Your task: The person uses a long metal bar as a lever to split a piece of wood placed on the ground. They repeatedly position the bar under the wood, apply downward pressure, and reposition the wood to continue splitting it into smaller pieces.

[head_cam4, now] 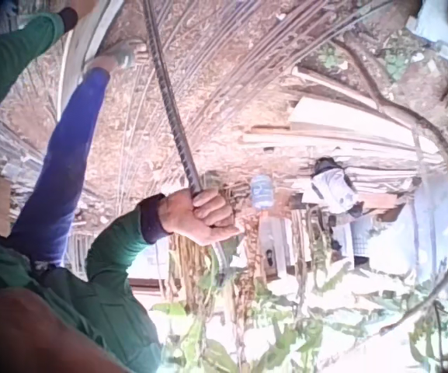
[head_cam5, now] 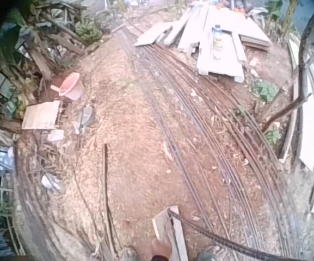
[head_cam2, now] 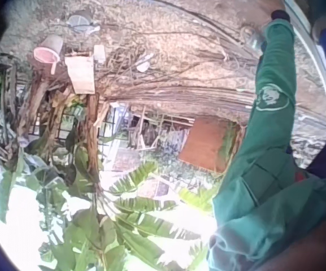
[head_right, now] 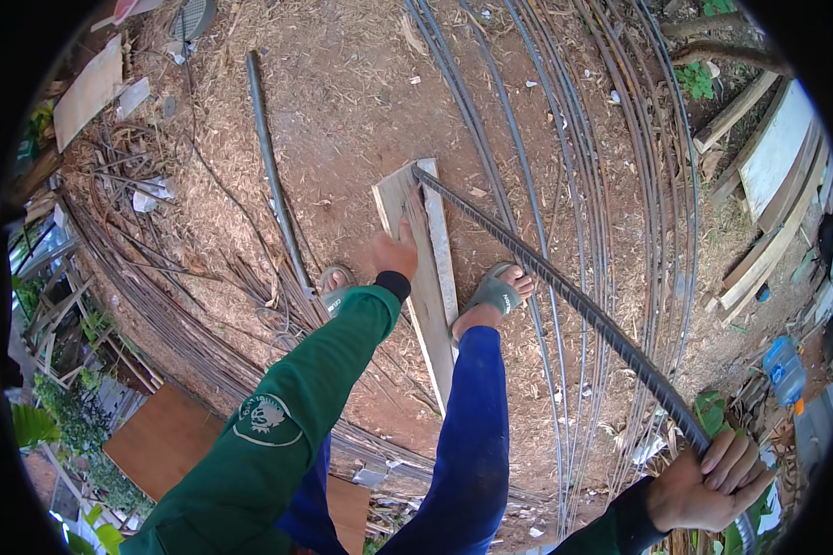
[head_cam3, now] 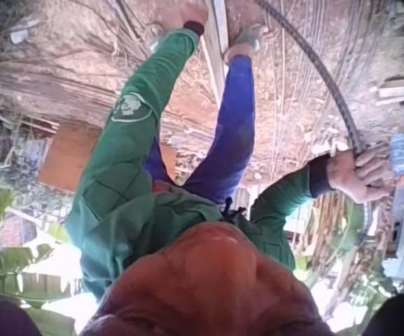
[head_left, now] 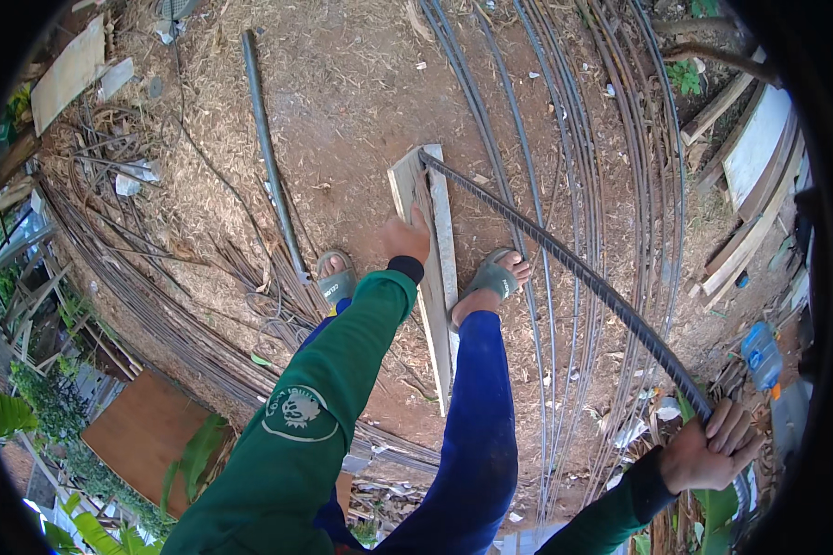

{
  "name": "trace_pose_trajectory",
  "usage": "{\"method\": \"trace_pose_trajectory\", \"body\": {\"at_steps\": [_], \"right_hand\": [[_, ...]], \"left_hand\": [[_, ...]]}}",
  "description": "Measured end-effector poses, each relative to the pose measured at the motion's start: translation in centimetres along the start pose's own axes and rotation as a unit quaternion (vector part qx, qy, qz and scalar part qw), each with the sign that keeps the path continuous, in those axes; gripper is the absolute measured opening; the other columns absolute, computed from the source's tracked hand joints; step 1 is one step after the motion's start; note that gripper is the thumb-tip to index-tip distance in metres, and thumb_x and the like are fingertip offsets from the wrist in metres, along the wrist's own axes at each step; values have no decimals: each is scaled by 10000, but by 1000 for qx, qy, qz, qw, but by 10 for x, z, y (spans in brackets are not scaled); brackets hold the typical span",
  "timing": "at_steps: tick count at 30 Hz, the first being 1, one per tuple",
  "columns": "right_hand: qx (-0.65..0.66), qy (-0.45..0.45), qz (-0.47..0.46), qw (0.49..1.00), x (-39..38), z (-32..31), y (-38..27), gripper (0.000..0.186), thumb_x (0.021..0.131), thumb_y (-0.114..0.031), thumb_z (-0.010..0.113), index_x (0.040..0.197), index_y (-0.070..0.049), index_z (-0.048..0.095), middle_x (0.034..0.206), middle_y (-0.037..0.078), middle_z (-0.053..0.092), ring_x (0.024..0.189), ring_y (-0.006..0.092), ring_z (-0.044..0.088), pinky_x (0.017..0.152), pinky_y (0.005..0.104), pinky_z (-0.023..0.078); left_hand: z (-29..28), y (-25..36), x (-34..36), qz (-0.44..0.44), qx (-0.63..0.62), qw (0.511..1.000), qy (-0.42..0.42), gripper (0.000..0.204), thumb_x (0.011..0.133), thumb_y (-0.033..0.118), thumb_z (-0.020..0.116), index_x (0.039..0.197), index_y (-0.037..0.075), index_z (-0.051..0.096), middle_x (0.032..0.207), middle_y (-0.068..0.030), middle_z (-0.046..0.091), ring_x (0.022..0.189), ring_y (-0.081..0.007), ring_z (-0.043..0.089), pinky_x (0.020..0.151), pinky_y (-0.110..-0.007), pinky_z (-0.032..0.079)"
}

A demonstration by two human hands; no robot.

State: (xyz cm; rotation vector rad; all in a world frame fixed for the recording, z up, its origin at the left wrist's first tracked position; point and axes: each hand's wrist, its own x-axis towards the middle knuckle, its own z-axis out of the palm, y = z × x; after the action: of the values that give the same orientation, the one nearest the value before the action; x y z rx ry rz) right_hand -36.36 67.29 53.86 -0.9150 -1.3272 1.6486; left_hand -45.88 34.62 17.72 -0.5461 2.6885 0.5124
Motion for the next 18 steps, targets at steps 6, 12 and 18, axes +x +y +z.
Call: {"method": "trace_pose_trajectory", "body": {"at_steps": [6, 12, 18], "right_hand": [[-67, -14, -89, 994, -107, 68, -27, 427, 1044, -203, 343, 622, -165, 287, 530, -28, 244, 471, 92, 235, 466, 247, 233], [0, -69, -58, 996, -119, 106, -30, 458, 1053, -280, 372, 618, -168, 285, 538, -25, 254, 486, 106, 237, 505, 260, 247], [19, -173, -55, 983, -127, 151, -116, 449, 999, -280, 473, 609, -158, 287, 514, -24, 211, 466, 116, 238, 495, 255, 247]], "left_hand": [[8, -18, 8, 41, -167, 985, -3, 491, 903, 362, 632, 794, -116, 608, 747, -352, 606, 755, -512, 622, 671, -535, 490], [-14, -23, 17, -19, -158, 959, -233, 607, 855, 209, 673, 1306, -118, 433, 1212, -362, 520, 1152, -483, 521, 977, -469, 434], [-149, 48, -50, 328, -219, 913, -105, 1219, 664, 363, 865, 1525, -13, 88, 1565, -312, 73, 1462, -445, 101, 1183, -530, 141]]}}
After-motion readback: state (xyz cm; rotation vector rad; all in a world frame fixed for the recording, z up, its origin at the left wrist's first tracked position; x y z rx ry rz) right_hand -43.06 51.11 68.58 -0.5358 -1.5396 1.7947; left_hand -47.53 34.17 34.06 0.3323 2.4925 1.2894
